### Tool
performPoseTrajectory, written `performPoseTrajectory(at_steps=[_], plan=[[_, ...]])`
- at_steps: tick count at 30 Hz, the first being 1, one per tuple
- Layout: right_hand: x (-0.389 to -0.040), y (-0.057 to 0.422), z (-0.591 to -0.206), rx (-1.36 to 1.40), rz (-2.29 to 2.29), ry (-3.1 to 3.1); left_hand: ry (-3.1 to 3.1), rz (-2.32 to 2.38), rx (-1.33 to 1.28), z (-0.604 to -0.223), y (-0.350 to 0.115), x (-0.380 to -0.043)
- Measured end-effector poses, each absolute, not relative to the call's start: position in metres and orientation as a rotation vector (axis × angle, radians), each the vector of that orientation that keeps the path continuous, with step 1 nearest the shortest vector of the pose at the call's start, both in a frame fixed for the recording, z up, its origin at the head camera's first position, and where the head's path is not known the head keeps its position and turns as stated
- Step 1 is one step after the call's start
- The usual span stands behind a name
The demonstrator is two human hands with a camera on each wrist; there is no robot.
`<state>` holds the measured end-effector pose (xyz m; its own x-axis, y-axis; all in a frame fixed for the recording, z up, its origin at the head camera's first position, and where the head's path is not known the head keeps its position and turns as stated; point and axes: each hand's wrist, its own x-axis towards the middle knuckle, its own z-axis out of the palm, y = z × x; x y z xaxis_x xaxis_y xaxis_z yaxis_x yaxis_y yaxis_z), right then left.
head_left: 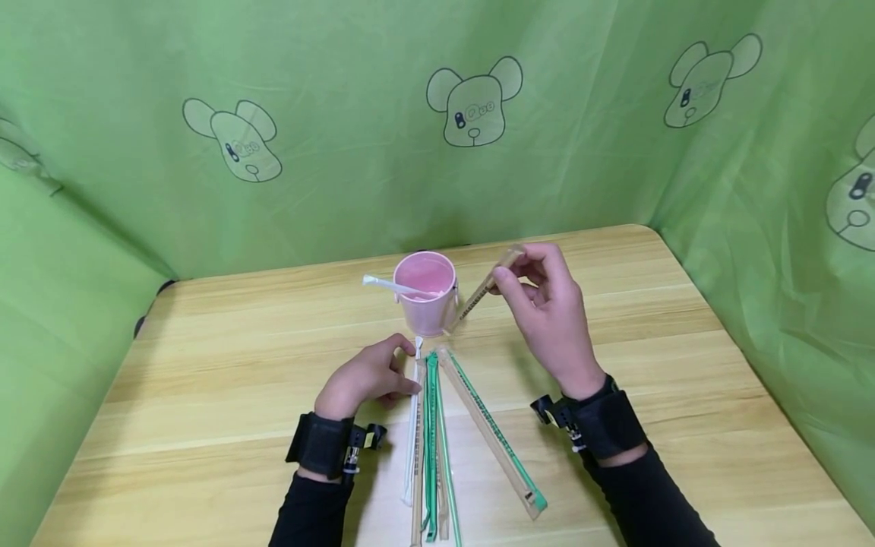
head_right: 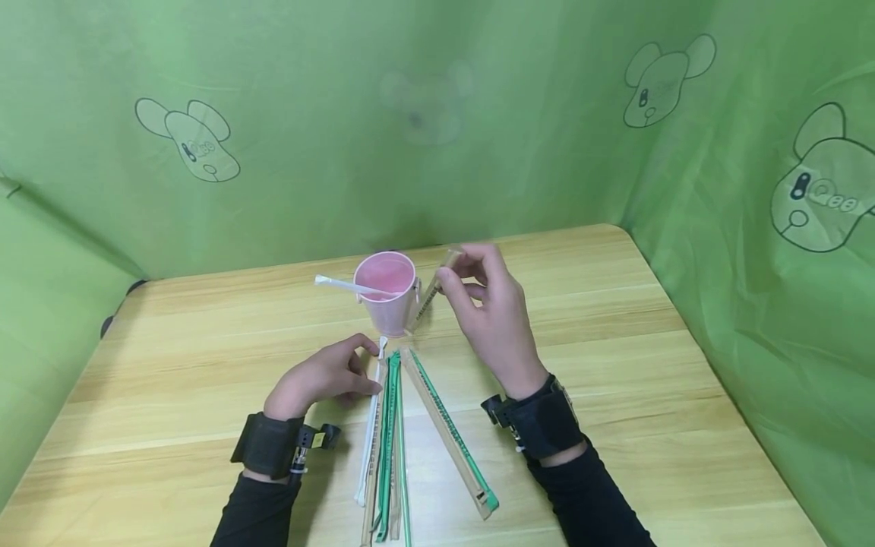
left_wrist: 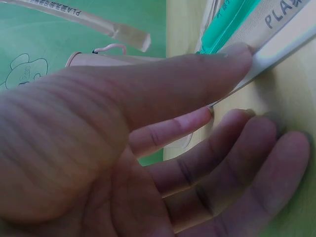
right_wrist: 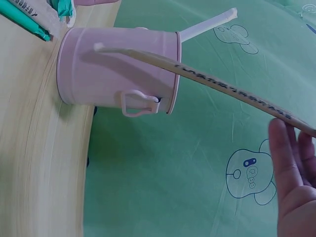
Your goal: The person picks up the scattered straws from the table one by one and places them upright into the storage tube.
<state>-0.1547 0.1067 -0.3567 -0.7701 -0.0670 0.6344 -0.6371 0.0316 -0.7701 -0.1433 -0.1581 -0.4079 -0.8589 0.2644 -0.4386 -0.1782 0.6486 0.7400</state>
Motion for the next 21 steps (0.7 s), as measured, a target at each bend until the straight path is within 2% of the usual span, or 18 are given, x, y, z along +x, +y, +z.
performPoseTrajectory(at_steps=[21], plan=[[-0.1537, 0.0967, -0.3502, 0.783, 1.748, -1.450, 2.347, 1.124, 0.061, -0.4069, -0.1562, -0.1426]])
